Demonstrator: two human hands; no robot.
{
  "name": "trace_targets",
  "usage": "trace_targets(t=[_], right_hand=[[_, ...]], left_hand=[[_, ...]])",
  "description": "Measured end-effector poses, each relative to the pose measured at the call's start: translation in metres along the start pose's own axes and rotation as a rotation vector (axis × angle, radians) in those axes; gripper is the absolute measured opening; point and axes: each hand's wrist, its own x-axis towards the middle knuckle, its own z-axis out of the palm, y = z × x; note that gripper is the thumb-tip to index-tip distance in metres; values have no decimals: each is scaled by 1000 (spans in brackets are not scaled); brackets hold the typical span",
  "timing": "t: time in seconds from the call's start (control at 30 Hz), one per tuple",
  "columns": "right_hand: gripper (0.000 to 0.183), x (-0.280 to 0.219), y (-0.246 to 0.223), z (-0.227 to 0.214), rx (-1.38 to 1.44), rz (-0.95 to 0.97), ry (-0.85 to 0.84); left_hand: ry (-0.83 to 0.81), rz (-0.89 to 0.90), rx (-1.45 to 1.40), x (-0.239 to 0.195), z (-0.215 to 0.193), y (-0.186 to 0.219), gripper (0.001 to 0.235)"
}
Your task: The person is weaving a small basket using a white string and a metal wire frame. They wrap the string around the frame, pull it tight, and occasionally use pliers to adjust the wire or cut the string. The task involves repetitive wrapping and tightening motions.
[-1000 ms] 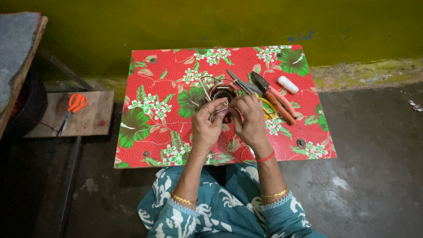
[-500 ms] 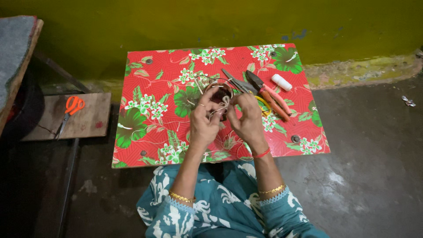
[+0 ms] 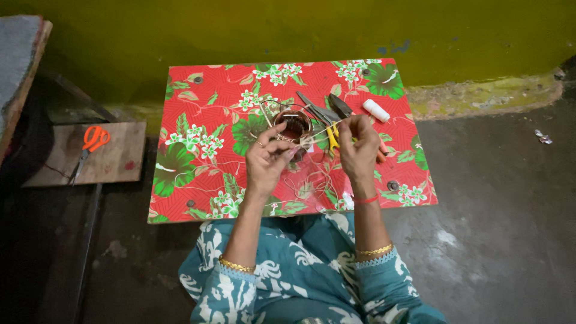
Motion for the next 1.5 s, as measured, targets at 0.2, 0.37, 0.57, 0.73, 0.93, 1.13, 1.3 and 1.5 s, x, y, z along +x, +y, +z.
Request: trace_targets(t=[0.2,0.37,0.57,0.73,0.93,1.13,1.3,1.5], right_hand=[[15,11,18,-2,558,241,-30],[21,34,26,-24,743,531,29],[26,64,34,-59,982,562,-33],[19,83,42,-58,977,432,58],[25,125,27,-63,993,195,27],[10,150,-10,-30,869,17,-318],[31,112,-2,2,288,1,-442],[14,9,15,7,24,172,-269]], left_hand=[[82,-185,-207,0,4,0,50],[115,-248,-201,0,0,-5,42],[115,-265,-225,-5,-5,-14,30],[143,-316,-211,-8,-8,-12,25],[193,-349,-167,-21,-28,3,28],[119,-378,-116,-26,-29,7,35],[120,-314,-635,-13,-34,20,31],[121,-209,-755,9,-27,57,37]])
